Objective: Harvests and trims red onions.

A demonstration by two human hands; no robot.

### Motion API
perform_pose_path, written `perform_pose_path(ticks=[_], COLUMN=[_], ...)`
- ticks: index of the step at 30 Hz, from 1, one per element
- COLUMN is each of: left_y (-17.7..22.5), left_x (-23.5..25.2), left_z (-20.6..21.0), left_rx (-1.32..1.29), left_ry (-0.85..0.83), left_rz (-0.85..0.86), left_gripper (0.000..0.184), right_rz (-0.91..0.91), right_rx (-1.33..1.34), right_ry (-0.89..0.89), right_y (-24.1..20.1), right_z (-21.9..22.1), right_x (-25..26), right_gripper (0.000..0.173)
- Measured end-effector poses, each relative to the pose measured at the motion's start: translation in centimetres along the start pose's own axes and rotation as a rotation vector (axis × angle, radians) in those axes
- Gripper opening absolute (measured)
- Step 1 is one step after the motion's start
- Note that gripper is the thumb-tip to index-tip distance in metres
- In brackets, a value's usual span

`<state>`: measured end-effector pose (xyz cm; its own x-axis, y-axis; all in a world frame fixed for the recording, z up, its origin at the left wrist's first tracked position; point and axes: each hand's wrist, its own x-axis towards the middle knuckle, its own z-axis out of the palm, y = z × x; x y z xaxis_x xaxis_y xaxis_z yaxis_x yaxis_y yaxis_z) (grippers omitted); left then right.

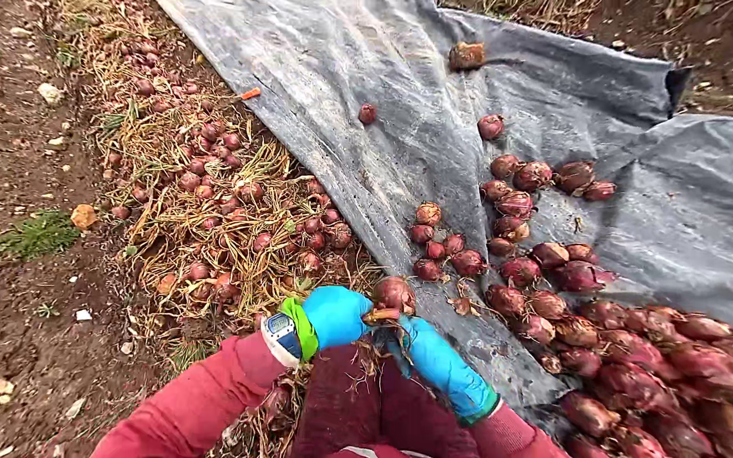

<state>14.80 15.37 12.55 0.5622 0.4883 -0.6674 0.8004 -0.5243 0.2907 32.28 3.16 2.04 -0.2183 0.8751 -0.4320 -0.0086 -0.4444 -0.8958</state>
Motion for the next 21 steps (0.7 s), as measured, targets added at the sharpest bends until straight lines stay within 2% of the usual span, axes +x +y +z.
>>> perform_pose_path(ticks=[2, 4, 6, 8, 10, 12, 13, 15, 17, 18, 20, 21], left_y=[-3.6, -8.5, -12.9, -15.6, -16.4, -17.1, -17.6, -18.4, -16.9, -15.6, -12.7, -11.4], left_x=[6.5, 14.5, 21.5, 26.6, 29.4, 30.0, 29.7, 28.5, 24.2, 21.4, 15.2, 12.5], left_z=[-2.2, -2.9, -1.5, 1.2, 3.0, 2.5, 1.7, -0.5, -2.7, -3.8, -5.3, -5.8], left_rx=[-0.045, -0.116, -0.144, -0.165, -0.175, -0.118, -0.07, -0.029, -0.077, -0.119, -0.205, -0.248], left_ry=[0.138, 0.249, 0.271, 0.23, 0.172, 0.081, 0.023, -0.052, -0.03, 0.003, 0.029, 0.011], left_rz=[-0.194, -0.363, -0.431, -0.493, -0.587, -0.599, -0.542, -0.377, -0.259, -0.21, -0.132, -0.095], left_gripper=[0.028, 0.03, 0.032, 0.047, 0.063, 0.054, 0.051, 0.063, 0.068, 0.066, 0.064, 0.063], right_rz=[0.001, 0.038, 0.13, 0.222, 0.301, 0.349, 0.381, 0.435, 0.478, 0.428, 0.215, 0.114], right_rx=[0.195, 0.299, 0.31, 0.285, 0.287, 0.33, 0.365, 0.439, 0.507, 0.507, 0.494, 0.505], right_ry=[0.205, 0.315, 0.339, 0.324, 0.318, 0.323, 0.338, 0.357, 0.314, 0.251, 0.109, 0.08], right_y=[0.9, 2.3, 3.8, 5.1, 5.8, 6.3, 6.5, 7.0, 7.1, 6.8, 4.7, 3.0], right_z=[-1.4, -2.9, -3.4, -3.5, -3.7, -3.8, -3.7, -3.6, -3.1, -2.8, -2.3, -1.9], right_x=[1.9, 2.6, 2.3, 1.5, 0.8, 1.2, 1.7, 4.1, 6.9, 8.2, 9.9, 10.5], right_gripper=[0.087, 0.091, 0.092, 0.098, 0.097, 0.096, 0.096, 0.097, 0.093, 0.089, 0.082, 0.084])
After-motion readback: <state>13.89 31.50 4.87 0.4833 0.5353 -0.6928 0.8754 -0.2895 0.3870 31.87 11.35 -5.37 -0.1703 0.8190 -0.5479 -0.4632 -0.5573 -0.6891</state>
